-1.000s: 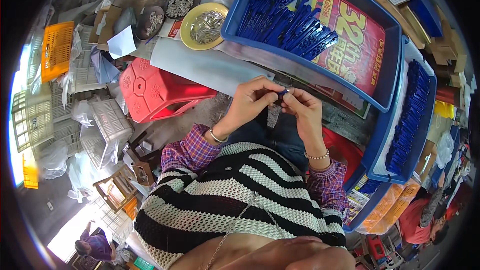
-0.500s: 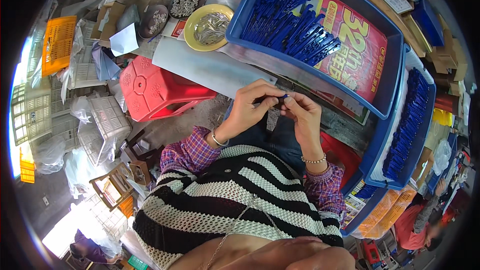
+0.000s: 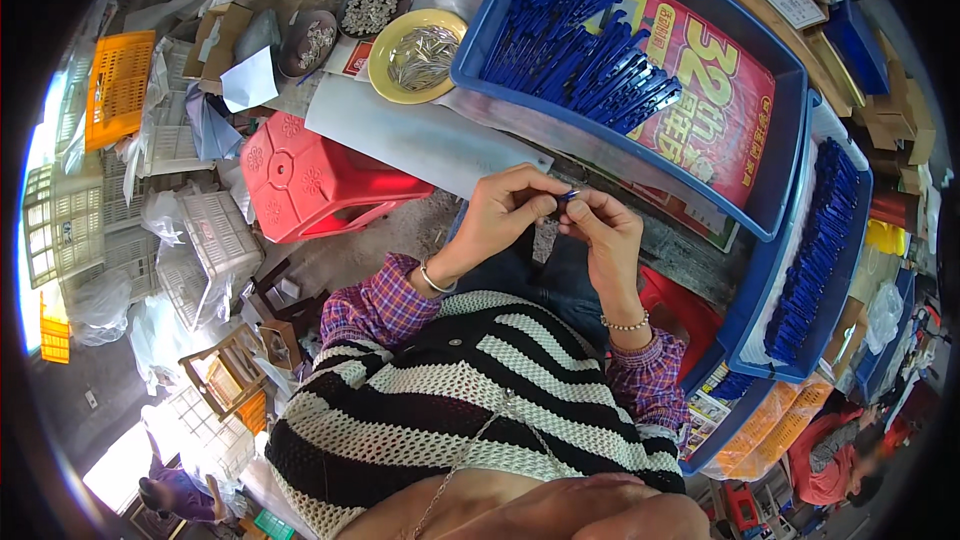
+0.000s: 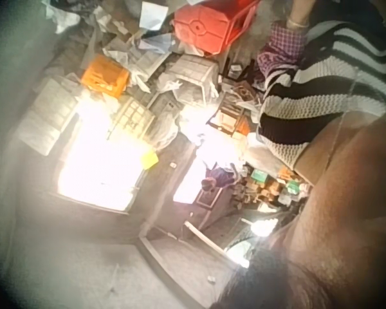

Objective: The recorder is assembling blue ballpoint pens by inserting the ink refill and clicking components into the barrel and testing the click mechanism.

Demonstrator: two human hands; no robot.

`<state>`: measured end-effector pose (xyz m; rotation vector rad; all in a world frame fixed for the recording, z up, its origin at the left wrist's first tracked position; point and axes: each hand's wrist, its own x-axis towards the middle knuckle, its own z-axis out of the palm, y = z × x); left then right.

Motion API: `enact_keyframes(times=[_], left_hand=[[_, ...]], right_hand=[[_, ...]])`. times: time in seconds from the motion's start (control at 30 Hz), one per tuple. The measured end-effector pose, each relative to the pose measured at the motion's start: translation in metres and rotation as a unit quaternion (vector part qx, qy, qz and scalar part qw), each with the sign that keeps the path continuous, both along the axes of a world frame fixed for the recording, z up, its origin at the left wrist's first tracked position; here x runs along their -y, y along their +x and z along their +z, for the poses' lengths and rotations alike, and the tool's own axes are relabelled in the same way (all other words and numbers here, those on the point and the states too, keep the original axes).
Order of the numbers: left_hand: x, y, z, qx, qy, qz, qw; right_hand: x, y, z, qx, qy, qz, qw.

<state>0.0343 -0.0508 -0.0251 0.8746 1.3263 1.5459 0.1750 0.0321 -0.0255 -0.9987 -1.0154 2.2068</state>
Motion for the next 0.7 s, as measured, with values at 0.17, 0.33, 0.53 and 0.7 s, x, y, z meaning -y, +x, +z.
enact_keyframes(times=[0.17,0.33,0.53,0.7], left_hand=[[0.0007,0.0038,-0.0014,0.056,-0.011,0.001,0.998],[-0.0019,0.003,0.0022,0.05,-0.011,0.003,0.999],[-0.0007,0.0016,0.0071,0.116,-0.06,-0.026,0.991],[-0.0003,-0.0002,0.0065,0.155,-0.078,-0.03,0.984]], right_hand=[[-0.0007,0.0022,-0.0016,0.004,0.001,0.005,1.0],[-0.0002,0.0022,0.0004,-0.003,-0.003,0.0,1.0],[0.002,0.0036,-0.0016,-0.009,0.001,-0.007,1.0],[0.0033,0.0036,-0.0019,-0.013,0.014,-0.011,1.0]])
